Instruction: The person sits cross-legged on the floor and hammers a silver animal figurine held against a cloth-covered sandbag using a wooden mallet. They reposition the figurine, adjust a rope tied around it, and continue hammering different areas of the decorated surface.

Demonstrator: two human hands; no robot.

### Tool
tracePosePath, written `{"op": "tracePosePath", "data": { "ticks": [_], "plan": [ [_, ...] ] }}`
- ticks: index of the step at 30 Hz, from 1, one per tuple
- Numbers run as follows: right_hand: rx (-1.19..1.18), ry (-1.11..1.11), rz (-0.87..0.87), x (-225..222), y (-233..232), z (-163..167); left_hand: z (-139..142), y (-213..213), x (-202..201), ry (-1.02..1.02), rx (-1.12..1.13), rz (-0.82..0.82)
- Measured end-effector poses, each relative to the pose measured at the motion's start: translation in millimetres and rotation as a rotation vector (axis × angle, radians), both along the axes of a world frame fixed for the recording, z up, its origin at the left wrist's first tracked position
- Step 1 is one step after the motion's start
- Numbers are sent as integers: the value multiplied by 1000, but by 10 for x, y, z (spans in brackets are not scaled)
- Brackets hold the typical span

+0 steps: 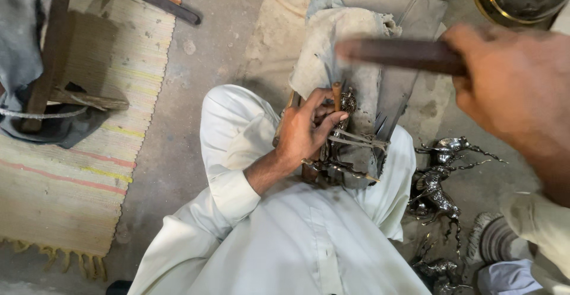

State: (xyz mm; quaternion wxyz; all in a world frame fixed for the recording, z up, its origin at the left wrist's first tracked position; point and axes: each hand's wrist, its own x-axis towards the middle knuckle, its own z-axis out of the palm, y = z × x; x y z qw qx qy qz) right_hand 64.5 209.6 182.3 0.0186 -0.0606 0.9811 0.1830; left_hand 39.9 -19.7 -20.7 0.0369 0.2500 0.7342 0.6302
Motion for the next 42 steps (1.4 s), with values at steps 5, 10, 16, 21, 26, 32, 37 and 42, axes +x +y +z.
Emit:
{"op": "tracePosePath", "data": {
  "ticks": [5, 10, 16, 21, 26, 32, 37, 42],
  "plan": [
    [58, -119, -101, -46, -75, -52, 35, -9, -1, -50, -130, -2],
    [105, -146, -83, -43, -11, -62, 53, 2, -8, -158, -235, 0],
    [182, -160, -19, 15, 54, -159, 17, -14, 22, -46, -17, 0],
    [148, -198, -81, 31, 149, -230, 3, -6, 10, -101, -66, -59],
    [50, -62, 77, 96, 189, -291, 9, -20, 17, 16, -59, -66],
    [49, -13, 128, 96, 194, -286, 24, -2, 23, 98, -145, -15],
    [145, -88, 23, 89, 113, -213, 57, 9, -1, 44, -262, -29],
    [122, -144, -45, 76, 74, -45, 86, 13, 2, 33, -245, -36]
  ]
}}
